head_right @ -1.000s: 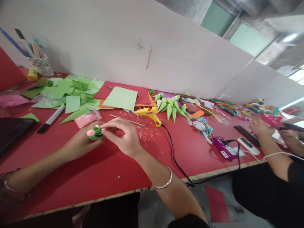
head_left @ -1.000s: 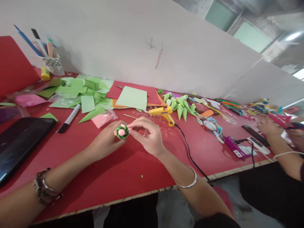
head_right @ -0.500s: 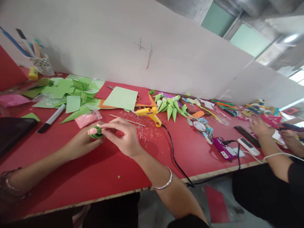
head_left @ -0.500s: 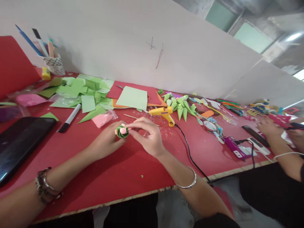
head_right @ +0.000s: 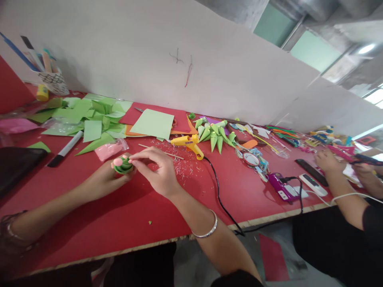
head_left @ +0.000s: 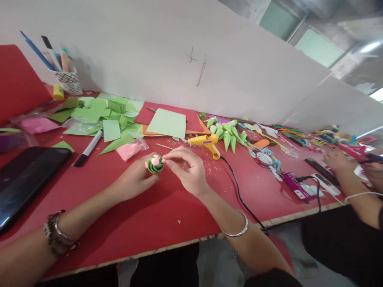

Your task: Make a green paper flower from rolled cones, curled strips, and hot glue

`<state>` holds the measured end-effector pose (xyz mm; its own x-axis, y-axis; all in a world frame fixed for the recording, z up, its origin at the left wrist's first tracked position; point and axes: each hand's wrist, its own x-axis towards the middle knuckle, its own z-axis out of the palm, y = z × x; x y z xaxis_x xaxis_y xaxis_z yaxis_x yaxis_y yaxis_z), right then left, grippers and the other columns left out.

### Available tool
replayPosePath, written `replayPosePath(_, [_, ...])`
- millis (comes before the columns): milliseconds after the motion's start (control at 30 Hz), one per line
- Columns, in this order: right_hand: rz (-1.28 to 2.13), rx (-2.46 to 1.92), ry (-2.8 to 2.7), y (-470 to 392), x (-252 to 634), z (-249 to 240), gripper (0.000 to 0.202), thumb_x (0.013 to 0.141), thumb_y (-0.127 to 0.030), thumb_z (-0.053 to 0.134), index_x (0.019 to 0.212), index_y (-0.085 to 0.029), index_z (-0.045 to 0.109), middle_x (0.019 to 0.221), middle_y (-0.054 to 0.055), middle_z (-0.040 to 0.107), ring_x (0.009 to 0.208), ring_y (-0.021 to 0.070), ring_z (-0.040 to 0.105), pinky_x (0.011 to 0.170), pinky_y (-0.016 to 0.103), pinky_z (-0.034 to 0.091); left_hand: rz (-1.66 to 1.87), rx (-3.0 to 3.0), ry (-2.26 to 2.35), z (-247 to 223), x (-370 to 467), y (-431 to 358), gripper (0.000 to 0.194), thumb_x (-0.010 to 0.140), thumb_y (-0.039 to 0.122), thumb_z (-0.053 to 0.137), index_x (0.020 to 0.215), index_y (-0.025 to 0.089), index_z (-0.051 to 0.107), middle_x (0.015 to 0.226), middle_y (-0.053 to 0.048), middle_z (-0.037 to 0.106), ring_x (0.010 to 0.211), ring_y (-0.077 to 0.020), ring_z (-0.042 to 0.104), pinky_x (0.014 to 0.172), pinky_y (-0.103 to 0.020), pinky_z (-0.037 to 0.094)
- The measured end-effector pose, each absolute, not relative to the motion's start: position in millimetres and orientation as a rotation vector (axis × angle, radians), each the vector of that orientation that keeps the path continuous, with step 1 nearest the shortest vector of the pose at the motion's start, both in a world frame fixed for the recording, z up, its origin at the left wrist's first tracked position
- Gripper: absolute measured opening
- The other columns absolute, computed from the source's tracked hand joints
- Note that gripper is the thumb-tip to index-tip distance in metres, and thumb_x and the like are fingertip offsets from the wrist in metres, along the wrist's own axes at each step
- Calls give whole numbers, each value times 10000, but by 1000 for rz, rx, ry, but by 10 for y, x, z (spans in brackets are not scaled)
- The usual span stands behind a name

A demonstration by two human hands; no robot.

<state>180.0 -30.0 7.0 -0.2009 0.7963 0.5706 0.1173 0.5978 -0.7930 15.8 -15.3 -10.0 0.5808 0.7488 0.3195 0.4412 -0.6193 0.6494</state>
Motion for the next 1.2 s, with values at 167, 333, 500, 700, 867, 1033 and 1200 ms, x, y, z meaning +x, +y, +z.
replayPosePath(167, [757,-749,-1672,-293,1805,80,52,791,-234,550,802,-218,598,815,13,580,772,115,559,659,268,512,742,2258,967,-76,168,-169,58,746,180,386,716,170,434,729,-4,474,661,-128,455,604,-263,416])
replayPosePath(333, [767,-758,-1678,-285,1806,69,67,792,-260,548,799,-217,599,816,16,573,781,119,554,663,271,509,751,2260,957,-63,171,-177,68,749,187,378,713,170,433,728,-1,468,654,-125,446,607,-257,415])
replayPosePath(500, [778,-765,-1701,-272,1814,56,85,797,-272,541,811,-220,606,820,17,573,777,120,554,667,276,507,723,2270,960,-82,163,-166,60,754,191,375,711,174,414,756,-9,480,681,-131,457,631,-260,420])
replayPosePath(700, [804,-762,-1709,-268,1819,60,65,785,-249,557,804,-228,615,814,7,567,757,112,554,661,262,506,727,2279,941,-87,157,-159,72,755,195,372,727,170,434,752,-14,475,693,-141,463,642,-271,427])
replayPosePath(867, [868,-710,-1691,-251,1821,55,82,773,-229,570,818,-236,638,808,-2,563,757,106,550,657,255,498,736,2205,971,-78,161,-163,46,732,205,404,722,171,434,762,-14,498,702,-148,488,644,-270,434])
replayPosePath(1033, [890,-683,-1664,-232,1820,30,71,759,-220,588,809,-233,637,788,-6,554,744,103,546,651,255,487,752,2138,1021,-120,153,-159,87,720,230,416,759,164,456,730,-7,507,667,-150,491,613,-270,438])
replayPosePath(1200, [886,-750,-1689,-235,1817,16,70,769,-270,575,792,-222,621,803,3,553,741,106,542,639,253,492,739,2115,1027,-153,147,-160,107,723,231,422,786,161,472,750,-15,528,678,-152,506,631,-276,454])
